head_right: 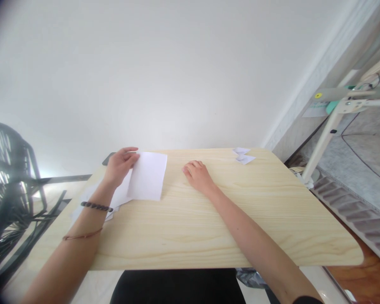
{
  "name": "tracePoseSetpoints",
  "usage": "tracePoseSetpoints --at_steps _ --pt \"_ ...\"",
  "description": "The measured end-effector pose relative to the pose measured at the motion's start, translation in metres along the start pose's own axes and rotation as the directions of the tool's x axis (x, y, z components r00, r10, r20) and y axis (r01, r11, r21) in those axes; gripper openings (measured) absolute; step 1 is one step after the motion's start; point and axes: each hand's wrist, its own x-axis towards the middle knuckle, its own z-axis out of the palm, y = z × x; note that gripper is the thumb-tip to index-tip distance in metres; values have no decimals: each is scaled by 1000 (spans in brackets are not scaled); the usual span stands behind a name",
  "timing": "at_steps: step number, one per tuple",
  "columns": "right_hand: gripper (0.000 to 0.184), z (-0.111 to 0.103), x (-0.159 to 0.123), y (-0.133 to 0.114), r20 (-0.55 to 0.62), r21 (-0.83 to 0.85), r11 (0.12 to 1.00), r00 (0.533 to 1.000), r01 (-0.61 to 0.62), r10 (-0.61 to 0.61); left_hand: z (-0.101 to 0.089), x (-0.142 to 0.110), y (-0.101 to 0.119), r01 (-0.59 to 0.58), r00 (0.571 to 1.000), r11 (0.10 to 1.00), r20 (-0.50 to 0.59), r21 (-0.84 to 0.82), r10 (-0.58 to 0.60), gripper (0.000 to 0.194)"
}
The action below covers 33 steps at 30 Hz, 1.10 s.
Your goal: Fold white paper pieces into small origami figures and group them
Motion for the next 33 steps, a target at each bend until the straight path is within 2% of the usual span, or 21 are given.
tracePoseSetpoints --at_steps 3,5,8,12,16,20,22,27,33 --pt "41 -5 -2 -10 55 225 973 997 44 -57 18 -1 0 37 999 985 -12 -170 -40 38" --pt "43 -7 -3 -15 118 364 932 992 3 -49 31 -3 0 50 998 971 -15 -235 -55 37" --pt "41 -5 -3 -15 194 441 890 981 -115 31 50 -4 3 33 998 942 -42 -333 -50 37" --pt "38 0 -2 -7 177 551 813 978 -188 107 70 -3 4 48 996 912 -46 -407 -73 35" --pt "33 1 -1 -3 196 659 718 973 -224 124 71 -4 -1 86 995 888 -10 -451 -102 34" --pt "35 2 -1 -3 219 757 601 966 -258 139 67 -9 -5 161 986 883 107 -441 -127 42" --pt "36 3 -1 -3 222 779 569 965 -263 143 67 -11 -5 182 980 892 155 -414 -128 42" --pt "36 3 -1 -2 214 757 595 963 -270 165 70 -12 -6 179 978 908 167 -378 -124 36" --pt "41 -2 -1 -5 131 616 751 971 -237 199 72 -10 -11 175 983 902 122 -395 -138 33"
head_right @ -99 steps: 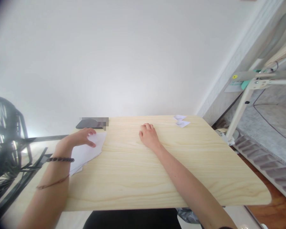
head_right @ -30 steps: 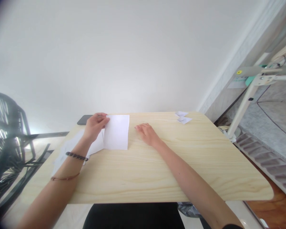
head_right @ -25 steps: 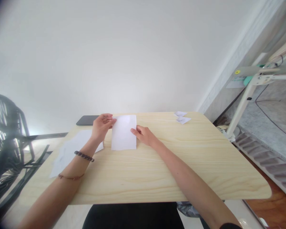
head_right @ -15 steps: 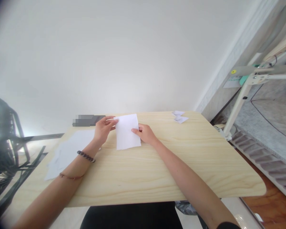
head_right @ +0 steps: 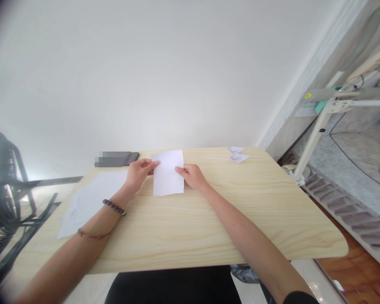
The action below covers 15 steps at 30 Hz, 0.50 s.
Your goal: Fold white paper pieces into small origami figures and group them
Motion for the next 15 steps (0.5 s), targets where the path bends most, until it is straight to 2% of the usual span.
tracePoseSetpoints --at_steps 5,7,9,11,13,15 --pt "49 -1 -1 -2 -31 -145 989 999 16 -20 0 2 -1 26 1000 1000 -16 -2 -26 33" --pt "50 -2 -1 -1 -52 -170 985 999 8 -17 0 0 0 48 999 999 -25 18 -47 35" --pt "49 -2 0 1 -78 -153 988 997 4 -16 1 -2 1 72 997 997 15 34 -73 36" --pt "46 -2 0 3 -82 -81 997 997 0 -7 2 -5 1 92 987 995 127 37 -96 37" --pt "39 -4 1 3 -26 61 998 1000 -8 9 3 -7 0 111 962 993 245 45 -118 39" --pt "34 -6 2 3 79 224 974 997 -29 12 4 -7 -3 119 957 990 259 70 -133 36"
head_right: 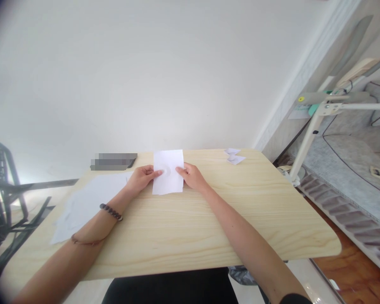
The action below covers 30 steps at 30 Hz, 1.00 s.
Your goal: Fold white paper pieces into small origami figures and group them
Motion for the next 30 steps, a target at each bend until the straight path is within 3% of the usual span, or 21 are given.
tracePoseSetpoints --at_steps 3,8,11,18,23,26,30 --pt "38 -4 1 -2 121 164 986 993 -26 6 0 3 -4 16 999 999 -32 36 -14 35" --pt "34 -9 1 -1 145 201 979 989 -26 -4 -2 4 -3 2 998 997 -65 77 3 31" --pt "30 -10 1 -1 110 160 987 994 -10 -8 -2 2 -1 0 995 998 -98 59 5 32" --pt "33 -8 0 0 -56 -93 991 993 97 -102 0 0 3 66 998 986 -13 -152 -68 40" --pt "37 -6 0 6 -69 -118 981 984 154 -162 -2 2 5 134 991 958 34 -255 -130 55" --pt "39 -5 -2 4 -39 -166 977 989 131 -140 -3 0 7 136 990 962 72 -237 -122 51" --pt "35 -3 -4 -2 -29 -194 968 986 158 -167 -2 -3 8 60 998 988 46 -144 -54 41"
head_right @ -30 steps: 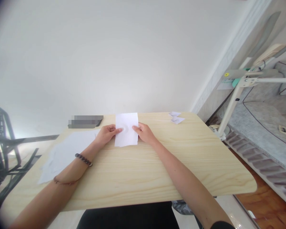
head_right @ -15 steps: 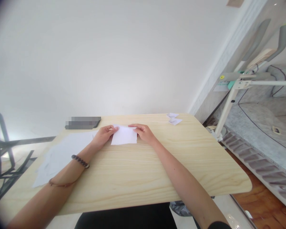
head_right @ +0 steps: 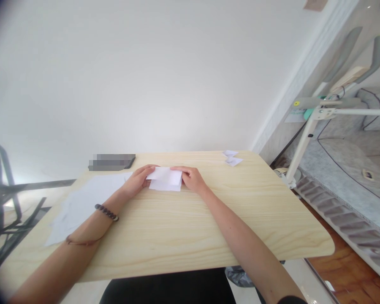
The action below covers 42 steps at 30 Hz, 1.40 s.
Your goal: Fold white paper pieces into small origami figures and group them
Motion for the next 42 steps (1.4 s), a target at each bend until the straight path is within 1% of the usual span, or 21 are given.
tracePoseSetpoints --at_steps 1,3,6,8,11,13,17,19,22,24,26,28,30,32,34,37,39,42 --pt "32 0 0 -1 -8 8 1000 1000 -6 6 0 0 -1 -5 1000 1000 0 4 5 42" --pt "28 0 0 -2 -22 38 997 998 -62 63 2 1 -1 8 1000 1000 11 -26 -7 48" --pt "38 0 -1 -1 -31 100 978 982 -181 185 3 2 -2 24 1000 997 5 -73 -23 60" --pt "40 -1 -1 0 -21 152 965 976 -212 217 4 1 -1 2 1000 1000 -5 -27 -2 56" --pt "38 -1 -1 -2 28 221 952 977 -212 211 5 -2 -2 -44 999 993 6 109 43 44" --pt "37 -2 0 -3 52 246 948 979 -204 197 4 -2 -3 -52 999 987 -3 152 53 40" --pt "30 -4 0 -2 30 276 949 989 -149 147 4 -2 -3 -15 1000 992 -20 127 18 35" --pt "28 -5 0 -1 43 313 936 987 -162 157 4 -2 -3 -2 1000 994 -14 107 4 33" --pt "31 -6 1 1 60 359 914 982 -188 179 2 1 -3 6 1000 998 -24 60 -4 32" --pt "29 -6 1 2 44 347 922 985 -171 166 0 3 -3 30 999 1000 -28 -3 -30 39" --pt "28 -5 1 1 41 301 942 990 -144 138 -1 4 -2 99 995 992 11 -75 -98 52" --pt "28 -4 0 0 54 246 962 992 -121 111 -1 3 0 102 995 988 33 -118 -99 58" --pt "28 -4 -1 -1 72 209 972 993 -106 92 -1 1 1 58 998 994 38 -91 -55 49" --pt "28 -5 -1 -2 94 215 971 992 -102 84 -1 -1 0 -6 1000 1000 5 -1 6 37" --pt "29 -6 -1 -2 143 266 955 985 -128 92 -1 -1 -2 -34 999 996 -22 87 36 36" --pt "38 -6 0 -2 202 346 917 970 -197 132 -2 0 -5 -47 999 992 -22 119 50 37" --pt "43 -4 1 -3 162 321 924 974 -206 161 -1 0 -6 -45 999 993 -1 105 45 37" --pt "42 0 1 -2 35 155 977 989 -149 145 1 0 -4 -45 999 994 18 101 43 38"
